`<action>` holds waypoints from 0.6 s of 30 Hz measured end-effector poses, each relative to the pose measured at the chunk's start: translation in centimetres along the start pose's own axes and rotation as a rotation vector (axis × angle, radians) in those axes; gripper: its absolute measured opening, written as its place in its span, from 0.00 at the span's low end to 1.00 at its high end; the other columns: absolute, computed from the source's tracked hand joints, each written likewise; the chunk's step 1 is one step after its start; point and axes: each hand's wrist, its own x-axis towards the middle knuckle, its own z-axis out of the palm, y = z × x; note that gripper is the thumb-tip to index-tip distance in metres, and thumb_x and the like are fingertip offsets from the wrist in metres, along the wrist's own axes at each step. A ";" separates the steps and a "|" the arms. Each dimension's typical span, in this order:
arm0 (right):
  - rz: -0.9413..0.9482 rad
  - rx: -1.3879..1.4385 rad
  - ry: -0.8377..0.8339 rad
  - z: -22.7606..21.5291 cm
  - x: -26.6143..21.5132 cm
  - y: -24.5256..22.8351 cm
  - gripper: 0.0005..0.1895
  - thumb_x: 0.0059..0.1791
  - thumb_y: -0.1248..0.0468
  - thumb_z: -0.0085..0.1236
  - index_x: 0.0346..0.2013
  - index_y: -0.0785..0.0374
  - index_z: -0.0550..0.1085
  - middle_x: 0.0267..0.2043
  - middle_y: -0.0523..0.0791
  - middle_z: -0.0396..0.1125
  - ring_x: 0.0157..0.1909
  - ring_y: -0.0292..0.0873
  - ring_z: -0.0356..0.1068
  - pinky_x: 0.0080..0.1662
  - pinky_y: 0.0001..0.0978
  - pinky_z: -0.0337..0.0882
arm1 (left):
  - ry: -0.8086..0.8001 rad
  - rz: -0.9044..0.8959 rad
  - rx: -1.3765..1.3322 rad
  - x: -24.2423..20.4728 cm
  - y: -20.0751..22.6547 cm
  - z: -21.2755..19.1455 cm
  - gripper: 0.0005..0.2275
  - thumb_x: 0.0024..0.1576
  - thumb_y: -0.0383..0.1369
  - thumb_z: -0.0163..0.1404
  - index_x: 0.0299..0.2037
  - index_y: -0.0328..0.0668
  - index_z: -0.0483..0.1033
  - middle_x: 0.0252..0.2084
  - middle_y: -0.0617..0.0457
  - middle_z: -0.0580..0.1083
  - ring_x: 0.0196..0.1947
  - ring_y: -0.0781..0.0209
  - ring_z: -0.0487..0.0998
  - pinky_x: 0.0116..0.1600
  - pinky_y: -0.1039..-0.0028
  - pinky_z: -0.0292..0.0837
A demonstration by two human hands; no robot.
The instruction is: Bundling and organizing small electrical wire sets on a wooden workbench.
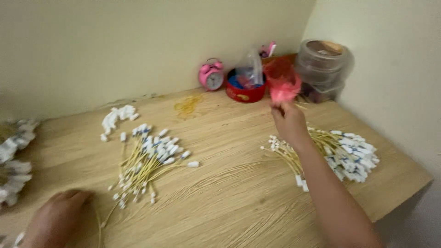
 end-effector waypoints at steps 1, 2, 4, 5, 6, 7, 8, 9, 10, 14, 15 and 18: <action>-0.057 -0.084 0.065 -0.6 1.2 0.9 0.10 0.52 0.67 0.59 0.47 0.67 0.78 0.44 0.51 0.74 0.44 0.47 0.74 0.46 0.39 0.72 | -0.045 -0.075 -0.002 -0.1 -1.1 0.8 0.16 0.57 0.35 0.49 0.56 0.58 0.77 0.59 0.59 0.75 0.63 0.60 0.74 0.68 0.70 0.71; -0.058 -0.086 0.071 -1.2 3.0 1.5 0.10 0.52 0.67 0.59 0.47 0.67 0.78 0.44 0.51 0.74 0.44 0.47 0.74 0.46 0.39 0.72 | -0.040 -0.072 -0.002 0.1 -2.8 2.8 0.16 0.57 0.35 0.49 0.56 0.58 0.77 0.59 0.59 0.75 0.63 0.60 0.74 0.68 0.70 0.71; -0.079 -0.034 0.200 -2.1 6.6 2.4 0.10 0.52 0.69 0.57 0.48 0.64 0.79 0.46 0.50 0.75 0.47 0.46 0.76 0.49 0.38 0.73 | -0.086 -0.095 -0.102 0.3 -6.5 6.8 0.17 0.58 0.33 0.49 0.58 0.56 0.78 0.55 0.56 0.77 0.59 0.61 0.77 0.65 0.68 0.73; -0.085 -0.034 0.205 -2.5 8.0 1.8 0.10 0.52 0.69 0.57 0.48 0.64 0.79 0.46 0.50 0.75 0.47 0.46 0.76 0.49 0.38 0.73 | -0.079 -0.096 -0.104 0.6 -8.2 9.8 0.17 0.58 0.33 0.49 0.58 0.56 0.78 0.55 0.56 0.77 0.59 0.61 0.77 0.65 0.68 0.73; -0.063 0.036 0.165 -2.5 9.5 1.1 0.11 0.53 0.69 0.55 0.49 0.64 0.78 0.46 0.50 0.76 0.46 0.46 0.77 0.49 0.37 0.74 | 0.061 -0.095 -0.251 0.4 -10.1 12.6 0.13 0.57 0.35 0.53 0.52 0.54 0.81 0.47 0.55 0.80 0.50 0.64 0.80 0.60 0.70 0.77; -0.041 0.106 0.124 -2.5 11.0 0.4 0.11 0.53 0.68 0.54 0.50 0.64 0.77 0.45 0.50 0.76 0.46 0.45 0.78 0.49 0.36 0.75 | 0.204 -0.096 -0.393 0.4 -12.0 15.5 0.11 0.56 0.38 0.57 0.47 0.52 0.84 0.39 0.55 0.82 0.42 0.68 0.84 0.54 0.74 0.81; -0.049 0.112 0.119 -1.8 11.9 -0.7 0.11 0.53 0.68 0.54 0.50 0.64 0.77 0.45 0.50 0.76 0.46 0.45 0.78 0.49 0.36 0.75 | 0.208 -0.106 -0.392 0.7 -12.3 16.7 0.11 0.56 0.38 0.57 0.47 0.52 0.84 0.39 0.55 0.82 0.42 0.68 0.84 0.54 0.74 0.81; -0.105 0.029 0.109 -1.1 12.8 -1.8 0.10 0.53 0.69 0.55 0.48 0.64 0.78 0.47 0.51 0.76 0.47 0.47 0.77 0.50 0.38 0.74 | 0.095 -0.151 -0.438 1.1 -12.7 18.0 0.11 0.56 0.37 0.60 0.48 0.50 0.85 0.37 0.54 0.83 0.41 0.65 0.84 0.55 0.71 0.82; -0.160 -0.054 0.098 -0.3 13.6 -2.8 0.10 0.52 0.69 0.57 0.47 0.65 0.80 0.49 0.52 0.75 0.48 0.48 0.76 0.51 0.40 0.73 | -0.018 -0.200 -0.482 1.3 -13.2 19.2 0.12 0.56 0.36 0.63 0.48 0.48 0.86 0.35 0.54 0.83 0.40 0.63 0.84 0.55 0.68 0.82; -0.165 -0.011 0.023 4.9 17.7 -2.8 0.10 0.51 0.71 0.55 0.46 0.67 0.80 0.48 0.52 0.75 0.50 0.48 0.75 0.53 0.42 0.74 | -0.021 -0.244 -0.499 0.7 -13.2 20.7 0.11 0.56 0.36 0.63 0.48 0.48 0.86 0.35 0.53 0.83 0.40 0.63 0.84 0.55 0.68 0.82; -0.127 -0.004 -0.011 6.2 19.0 -2.3 0.12 0.51 0.71 0.54 0.48 0.66 0.79 0.50 0.52 0.74 0.52 0.48 0.74 0.54 0.42 0.73 | -0.021 -0.254 -0.507 0.9 -13.6 20.7 0.11 0.56 0.36 0.62 0.48 0.48 0.86 0.35 0.53 0.83 0.40 0.63 0.84 0.55 0.68 0.82; -0.129 -0.175 0.016 9.0 22.1 0.5 0.16 0.49 0.70 0.57 0.52 0.65 0.76 0.55 0.54 0.71 0.55 0.52 0.72 0.55 0.44 0.72 | -0.040 -0.277 -0.533 1.4 -14.5 21.4 0.11 0.56 0.36 0.62 0.48 0.48 0.86 0.35 0.53 0.83 0.40 0.63 0.84 0.54 0.68 0.82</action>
